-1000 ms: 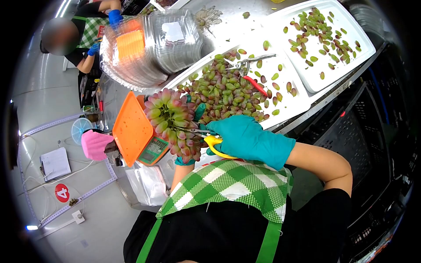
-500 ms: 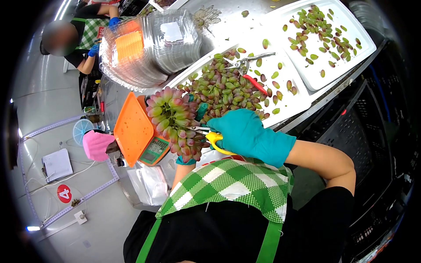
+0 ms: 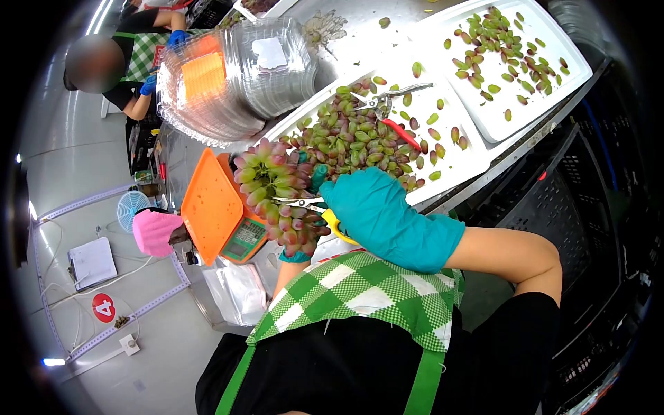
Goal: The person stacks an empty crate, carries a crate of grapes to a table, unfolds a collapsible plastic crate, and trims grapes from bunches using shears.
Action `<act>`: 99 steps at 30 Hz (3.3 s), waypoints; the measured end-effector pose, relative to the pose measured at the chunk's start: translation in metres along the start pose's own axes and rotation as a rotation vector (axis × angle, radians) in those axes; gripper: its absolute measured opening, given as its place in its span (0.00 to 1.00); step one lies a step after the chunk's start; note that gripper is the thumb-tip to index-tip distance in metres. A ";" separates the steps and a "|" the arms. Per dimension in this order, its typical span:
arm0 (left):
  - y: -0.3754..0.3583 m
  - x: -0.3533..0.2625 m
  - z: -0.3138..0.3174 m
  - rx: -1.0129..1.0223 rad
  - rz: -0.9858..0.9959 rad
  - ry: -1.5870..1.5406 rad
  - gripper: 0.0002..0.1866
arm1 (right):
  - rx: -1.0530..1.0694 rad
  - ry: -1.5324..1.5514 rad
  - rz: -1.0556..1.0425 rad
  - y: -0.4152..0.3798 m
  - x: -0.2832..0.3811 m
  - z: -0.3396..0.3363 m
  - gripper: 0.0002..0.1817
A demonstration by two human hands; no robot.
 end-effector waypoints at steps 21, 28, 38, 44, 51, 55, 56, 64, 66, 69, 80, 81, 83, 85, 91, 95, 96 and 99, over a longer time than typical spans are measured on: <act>-0.001 0.008 -0.003 -0.013 -0.027 0.006 0.28 | 0.220 0.164 0.092 -0.007 -0.010 0.006 0.17; -0.001 0.006 0.000 -0.007 -0.020 0.003 0.28 | 0.205 0.228 0.074 -0.009 -0.015 0.010 0.18; -0.004 -0.001 0.000 0.001 -0.019 -0.008 0.28 | 0.194 0.224 0.132 -0.010 -0.016 0.014 0.21; -0.001 -0.003 0.011 0.029 0.016 0.013 0.28 | 0.179 0.243 0.117 -0.008 -0.015 0.014 0.23; 0.018 -0.022 0.052 0.000 0.308 0.075 0.29 | 0.266 0.222 0.130 -0.006 -0.016 0.010 0.20; 0.018 -0.020 0.054 0.025 0.276 0.081 0.29 | 0.303 0.192 0.119 -0.004 -0.019 0.010 0.19; 0.015 -0.018 0.050 0.042 0.235 0.077 0.29 | 0.317 0.185 0.125 -0.004 -0.020 0.010 0.19; 0.002 -0.007 0.028 0.136 0.006 0.024 0.29 | 0.142 0.271 0.137 -0.009 -0.022 0.009 0.19; 0.003 -0.010 0.029 0.120 0.028 0.030 0.29 | 0.083 0.205 0.093 -0.010 -0.021 0.006 0.17; 0.005 -0.015 0.034 0.098 0.068 0.049 0.29 | 0.076 0.110 0.092 -0.011 -0.022 0.008 0.16; 0.010 -0.022 0.051 0.039 0.180 0.109 0.30 | 0.068 0.036 0.054 -0.011 -0.017 0.003 0.13; 0.010 -0.022 0.053 0.038 0.186 0.114 0.30 | 0.080 0.038 0.043 -0.010 -0.017 0.000 0.13; 0.011 -0.021 0.053 0.029 0.194 0.119 0.30 | 0.082 0.026 0.031 -0.009 -0.019 -0.001 0.13; 0.011 -0.021 0.054 0.024 0.201 0.125 0.30 | 0.066 -0.002 0.030 -0.009 -0.021 0.002 0.13; 0.011 -0.021 0.057 0.021 0.211 0.133 0.30 | 0.062 0.048 0.030 -0.010 -0.023 0.003 0.14; 0.010 -0.018 0.050 0.034 0.183 0.117 0.30 | 0.193 0.026 0.138 -0.015 -0.027 0.002 0.15; 0.009 -0.017 0.048 0.039 0.168 0.113 0.30 | 0.190 0.041 0.148 -0.017 -0.027 0.000 0.15; 0.006 -0.015 0.042 0.053 0.124 0.099 0.30 | 0.172 0.088 0.173 -0.019 -0.028 0.002 0.17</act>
Point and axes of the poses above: each hand's wrist, its own y-axis towards the middle knuckle, its own z-axis out of the palm, x = y × z, the point moved 4 cm from there along y, towards the middle knuckle
